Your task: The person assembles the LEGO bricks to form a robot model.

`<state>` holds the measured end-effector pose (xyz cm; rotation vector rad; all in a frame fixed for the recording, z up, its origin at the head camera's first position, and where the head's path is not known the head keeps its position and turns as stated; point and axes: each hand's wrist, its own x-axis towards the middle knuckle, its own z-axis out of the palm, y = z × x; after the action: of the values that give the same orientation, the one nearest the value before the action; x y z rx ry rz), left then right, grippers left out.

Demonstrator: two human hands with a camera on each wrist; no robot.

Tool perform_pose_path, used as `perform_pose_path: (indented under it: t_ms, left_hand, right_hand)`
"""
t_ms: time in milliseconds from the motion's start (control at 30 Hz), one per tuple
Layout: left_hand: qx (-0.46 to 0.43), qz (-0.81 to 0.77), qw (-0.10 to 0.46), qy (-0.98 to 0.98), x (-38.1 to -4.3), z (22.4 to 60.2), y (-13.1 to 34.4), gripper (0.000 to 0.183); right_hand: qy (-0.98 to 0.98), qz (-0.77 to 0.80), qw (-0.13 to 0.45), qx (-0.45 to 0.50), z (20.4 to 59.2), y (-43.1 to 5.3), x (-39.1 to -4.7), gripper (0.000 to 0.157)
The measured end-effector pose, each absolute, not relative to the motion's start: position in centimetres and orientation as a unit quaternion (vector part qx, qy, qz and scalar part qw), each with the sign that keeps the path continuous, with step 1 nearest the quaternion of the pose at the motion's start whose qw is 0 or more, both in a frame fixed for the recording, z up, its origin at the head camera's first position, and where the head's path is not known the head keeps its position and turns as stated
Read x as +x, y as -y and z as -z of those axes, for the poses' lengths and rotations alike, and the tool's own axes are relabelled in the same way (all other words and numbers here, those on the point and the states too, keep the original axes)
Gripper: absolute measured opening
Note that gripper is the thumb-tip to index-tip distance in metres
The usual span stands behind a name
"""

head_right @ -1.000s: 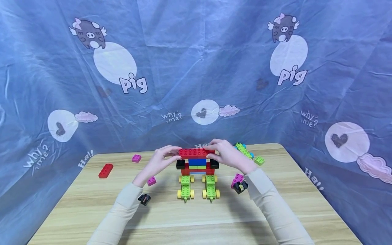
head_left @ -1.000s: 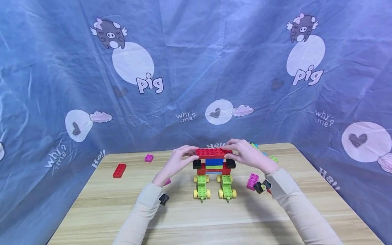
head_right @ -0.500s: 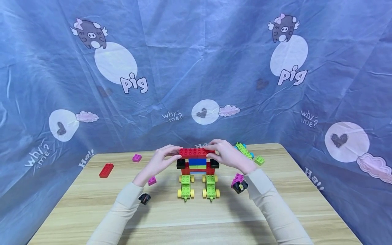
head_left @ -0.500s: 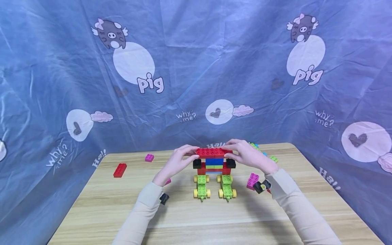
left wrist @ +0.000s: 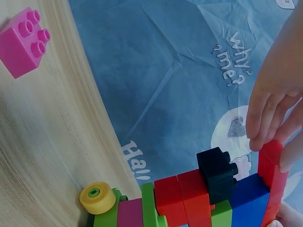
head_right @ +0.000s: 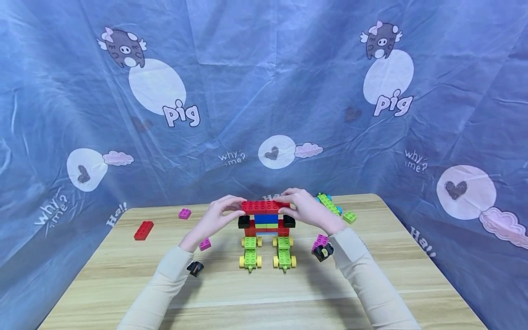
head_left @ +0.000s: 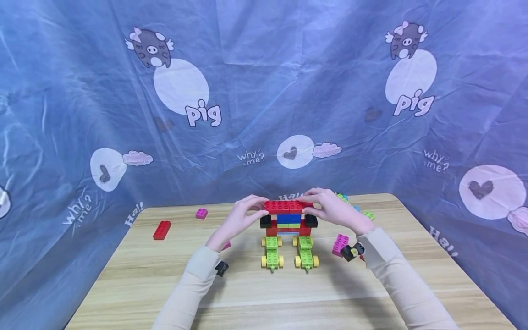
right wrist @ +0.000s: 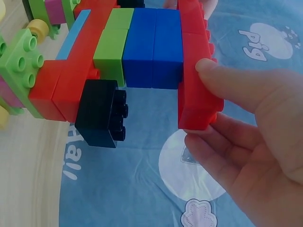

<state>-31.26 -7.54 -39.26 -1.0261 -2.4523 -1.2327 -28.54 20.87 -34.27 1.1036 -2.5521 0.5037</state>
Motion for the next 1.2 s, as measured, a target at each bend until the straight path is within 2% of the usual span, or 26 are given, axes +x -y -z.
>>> perform_pose_path:
  t_ms: [733,1000,1200]
  left_hand:
    - [-0.331,0.402,0.119,0.846,-30.8,39.2,7.6,0.038]
    - [-0.325,0.407,0.114,0.846,-30.8,39.5,7.7,0.038]
    - [-0.321,0.412,0.111,0.845,-30.9,39.5,7.7,0.036]
  right_hand:
    - [0.904,-0.172,0.161,0.356,34.5,-21.0,-28.0,0.033]
    - [0.904,-0.191,0.180,0.338,34.9,-21.9,-27.8,0.035]
    - [0.907,-0.206,0.171,0.324,35.1,-22.7,-27.6,0.035]
